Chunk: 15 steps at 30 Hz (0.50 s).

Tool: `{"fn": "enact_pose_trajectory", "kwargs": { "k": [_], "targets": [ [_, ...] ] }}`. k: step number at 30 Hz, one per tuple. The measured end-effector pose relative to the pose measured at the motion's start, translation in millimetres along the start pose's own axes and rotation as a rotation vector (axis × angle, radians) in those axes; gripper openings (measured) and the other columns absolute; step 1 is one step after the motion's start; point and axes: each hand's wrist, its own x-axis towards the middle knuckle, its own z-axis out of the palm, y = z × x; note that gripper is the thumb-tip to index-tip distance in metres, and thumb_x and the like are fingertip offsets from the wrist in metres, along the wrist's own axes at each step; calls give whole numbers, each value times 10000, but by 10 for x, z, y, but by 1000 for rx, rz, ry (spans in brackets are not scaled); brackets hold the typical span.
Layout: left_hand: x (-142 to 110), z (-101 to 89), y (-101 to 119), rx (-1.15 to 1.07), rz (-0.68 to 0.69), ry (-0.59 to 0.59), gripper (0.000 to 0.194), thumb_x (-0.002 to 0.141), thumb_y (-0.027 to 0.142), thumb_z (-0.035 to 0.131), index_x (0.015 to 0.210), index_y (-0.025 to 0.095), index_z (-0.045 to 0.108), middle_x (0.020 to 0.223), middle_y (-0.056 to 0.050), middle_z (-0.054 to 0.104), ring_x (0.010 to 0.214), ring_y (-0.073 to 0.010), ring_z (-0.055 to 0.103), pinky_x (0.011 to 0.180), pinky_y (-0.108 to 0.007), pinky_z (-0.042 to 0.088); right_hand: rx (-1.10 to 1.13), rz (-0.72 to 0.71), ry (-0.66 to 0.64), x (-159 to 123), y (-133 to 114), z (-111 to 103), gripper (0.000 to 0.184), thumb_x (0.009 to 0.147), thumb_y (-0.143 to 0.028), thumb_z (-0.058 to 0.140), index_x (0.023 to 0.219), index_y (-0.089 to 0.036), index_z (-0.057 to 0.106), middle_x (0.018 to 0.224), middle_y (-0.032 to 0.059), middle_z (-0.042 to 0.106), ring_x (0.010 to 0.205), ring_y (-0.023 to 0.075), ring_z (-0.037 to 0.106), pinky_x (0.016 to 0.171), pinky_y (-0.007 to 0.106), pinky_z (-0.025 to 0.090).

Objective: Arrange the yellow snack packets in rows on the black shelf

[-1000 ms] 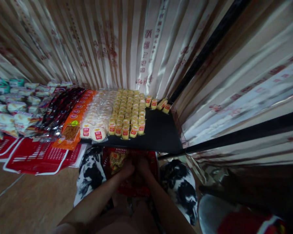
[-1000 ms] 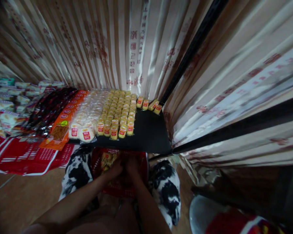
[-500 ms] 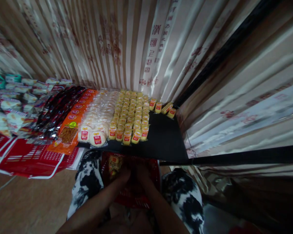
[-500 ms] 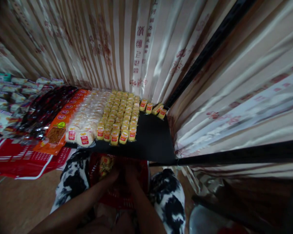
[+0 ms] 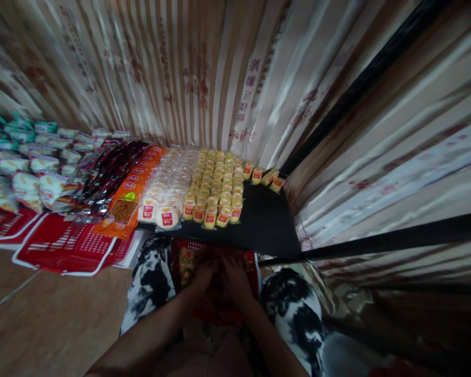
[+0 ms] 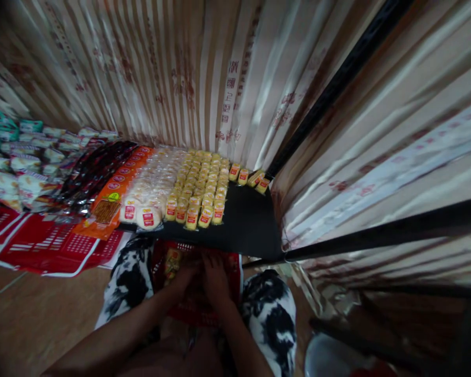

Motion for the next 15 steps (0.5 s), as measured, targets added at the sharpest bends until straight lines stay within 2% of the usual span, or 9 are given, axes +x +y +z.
{"fn": "enact_pose_trajectory", "kwargs": {
  "k": [3, 6, 11, 15],
  "targets": [
    [-149, 27, 90, -134, -23, -40, 288, 605, 262, 692, 868, 146, 687, 952, -84, 705, 874, -211, 651, 808, -318, 494, 127, 90, 201, -99, 49, -30, 440, 770, -160, 483, 1199, -128, 577, 1251, 132, 561, 1203, 266, 452, 1064, 437, 319],
    [-285, 58, 197, -237, -47, -58, 324, 572, 255, 749, 869, 146, 682, 955, -77, 702, 872, -204, 654, 813, -299, 498, 351, 223, 328, -169, 118, -36, 463, 762, -301, 529, 1188, -121, 562, 1251, 148, 555, 1184, 283, 482, 1032, 466, 366],
    [-411, 169, 312, -360, -71, -140, 309, 572, 191, 750, 864, 143, 662, 936, -69, 705, 837, -183, 660, 800, -293, 512, 757, 351, 383, -219, 133, -109, 528, 734, -413, 565, 1204, -177, 523, 1185, 108, 623, 1073, 245, 596, 949, 416, 469],
    [-456, 304, 367, -411, -7, -168, 291, 572, 219, 776, 824, 135, 656, 868, -61, 705, 798, -172, 659, 788, -297, 519, 968, 421, 415, -215, 50, -236, 477, 689, -465, 604, 1066, -176, 563, 998, 92, 694, 916, 243, 661, 814, 386, 542]
  ]
}}
